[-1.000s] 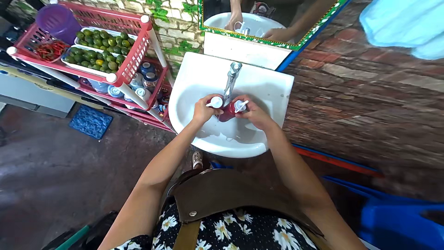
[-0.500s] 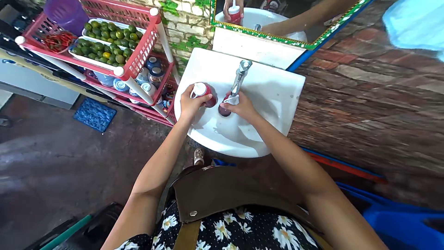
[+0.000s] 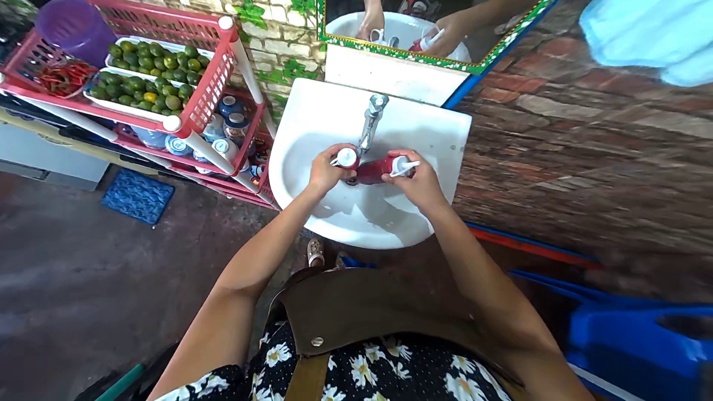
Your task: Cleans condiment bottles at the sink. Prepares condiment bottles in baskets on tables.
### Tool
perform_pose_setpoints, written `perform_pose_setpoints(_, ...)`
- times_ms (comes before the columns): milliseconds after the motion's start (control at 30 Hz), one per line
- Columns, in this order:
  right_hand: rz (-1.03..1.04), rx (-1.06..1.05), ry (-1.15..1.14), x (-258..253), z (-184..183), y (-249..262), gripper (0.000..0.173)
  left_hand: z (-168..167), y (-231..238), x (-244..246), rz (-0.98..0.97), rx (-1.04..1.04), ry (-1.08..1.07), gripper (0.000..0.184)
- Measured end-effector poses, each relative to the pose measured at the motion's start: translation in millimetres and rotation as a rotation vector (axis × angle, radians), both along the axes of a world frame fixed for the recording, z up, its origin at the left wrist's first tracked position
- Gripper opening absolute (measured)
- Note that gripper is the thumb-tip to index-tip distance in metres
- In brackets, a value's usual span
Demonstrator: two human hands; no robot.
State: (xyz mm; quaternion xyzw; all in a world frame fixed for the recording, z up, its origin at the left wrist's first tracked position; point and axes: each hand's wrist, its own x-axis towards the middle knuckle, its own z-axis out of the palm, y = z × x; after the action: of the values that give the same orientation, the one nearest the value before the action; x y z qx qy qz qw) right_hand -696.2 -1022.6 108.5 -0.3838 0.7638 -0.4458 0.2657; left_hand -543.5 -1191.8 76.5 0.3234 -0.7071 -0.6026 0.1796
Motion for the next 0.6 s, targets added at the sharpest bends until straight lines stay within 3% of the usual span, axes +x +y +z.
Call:
perform_pose_setpoints(100, -0.072, -0.035, -0.008, -7, 3, 15, 0.055, -1, 7, -14, -0.064, -0.024, -0.032, 0.065)
perform_pose_setpoints(233, -0.144, -0.074, -0.031, -11, 2, 30, 0.057, -10, 11, -22, -0.072, 0.103, 0.07, 0.066)
perform_pose_setpoints(433, -0.14, -0.029, -0.047, -3, -8, 33, 0.061, -8, 12, -23, 0.062, 0.251, 0.062, 0.057)
perform_pose_setpoints(600, -0.149, -0.011, -0.075, 3, -8, 32, 0.058, -2, 10, -23, 0.077, 0.215, 0.026, 0.054)
